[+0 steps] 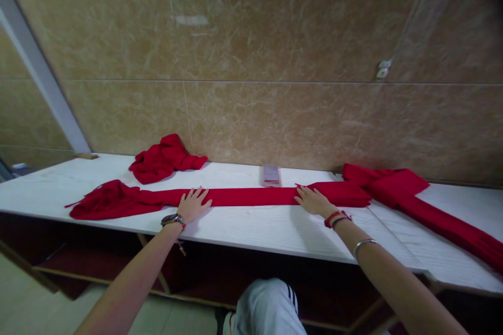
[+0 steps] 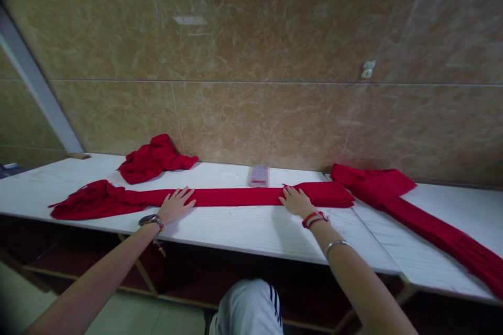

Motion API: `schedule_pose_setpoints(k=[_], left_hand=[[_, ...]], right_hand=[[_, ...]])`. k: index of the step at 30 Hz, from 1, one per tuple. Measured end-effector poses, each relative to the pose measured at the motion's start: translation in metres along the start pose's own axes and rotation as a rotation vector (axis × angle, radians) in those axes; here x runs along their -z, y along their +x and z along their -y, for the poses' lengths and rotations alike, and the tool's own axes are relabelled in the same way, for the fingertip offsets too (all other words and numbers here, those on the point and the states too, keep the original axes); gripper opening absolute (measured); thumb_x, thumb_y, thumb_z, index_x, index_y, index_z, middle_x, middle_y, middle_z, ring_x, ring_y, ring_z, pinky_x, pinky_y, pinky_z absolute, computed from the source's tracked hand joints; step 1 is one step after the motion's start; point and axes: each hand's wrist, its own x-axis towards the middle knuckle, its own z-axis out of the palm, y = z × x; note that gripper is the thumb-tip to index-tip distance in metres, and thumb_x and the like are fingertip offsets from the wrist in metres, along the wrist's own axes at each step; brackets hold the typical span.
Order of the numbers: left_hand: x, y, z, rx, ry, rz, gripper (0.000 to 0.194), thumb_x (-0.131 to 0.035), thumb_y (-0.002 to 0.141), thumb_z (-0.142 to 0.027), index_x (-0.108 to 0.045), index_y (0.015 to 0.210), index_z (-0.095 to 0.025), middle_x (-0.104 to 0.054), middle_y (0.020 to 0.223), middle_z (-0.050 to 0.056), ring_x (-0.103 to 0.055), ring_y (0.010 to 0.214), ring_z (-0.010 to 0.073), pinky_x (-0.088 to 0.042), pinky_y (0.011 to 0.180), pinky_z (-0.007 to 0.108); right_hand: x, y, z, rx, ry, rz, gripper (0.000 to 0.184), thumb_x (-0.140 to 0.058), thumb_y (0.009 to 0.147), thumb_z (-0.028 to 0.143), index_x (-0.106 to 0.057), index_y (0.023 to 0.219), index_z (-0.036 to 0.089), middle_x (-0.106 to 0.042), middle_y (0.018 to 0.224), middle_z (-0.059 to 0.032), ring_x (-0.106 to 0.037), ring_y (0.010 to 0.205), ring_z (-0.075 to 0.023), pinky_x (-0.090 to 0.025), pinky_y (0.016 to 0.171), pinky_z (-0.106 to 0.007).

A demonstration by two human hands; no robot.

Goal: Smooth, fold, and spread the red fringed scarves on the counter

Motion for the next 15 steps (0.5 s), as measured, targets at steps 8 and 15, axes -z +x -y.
schedule_pose_setpoints(k=[8, 15], left_hand=[[0.0, 0.003, 0.002, 0.004, 0.028, 0.001, 0.058, -0.03, 0.085, -0.048, -0.031, 0.137, -0.022, -0.024, 0.145, 0.006, -0.023, 0.13, 0.0307, -0.022, 0.1, 0.052], [0.001, 0.003, 0.002, 0.006, 0.062, 0.006, 0.057, -0.031, 0.085, -0.045, -0.031, 0.137, -0.022, -0.025, 0.144, 0.006, -0.023, 0.13, 0.0304, -0.022, 0.101, 0.051]], right_hand=[[0.036, 0.052, 0.132, 0.284, 0.237, -0.073, 0.052, -0.024, 0.092, 0.038, -0.034, 0.133, 0.008, -0.035, 0.138, -0.0169, -0.029, 0.128, -0.0255, -0.03, 0.101, -0.044], [0.013, 0.048, 0.118, 0.207, 0.202, 0.012, 0.05, -0.025, 0.092, 0.038, -0.034, 0.133, 0.011, -0.033, 0.14, -0.0157, -0.027, 0.129, -0.0243, -0.029, 0.1, -0.046]])
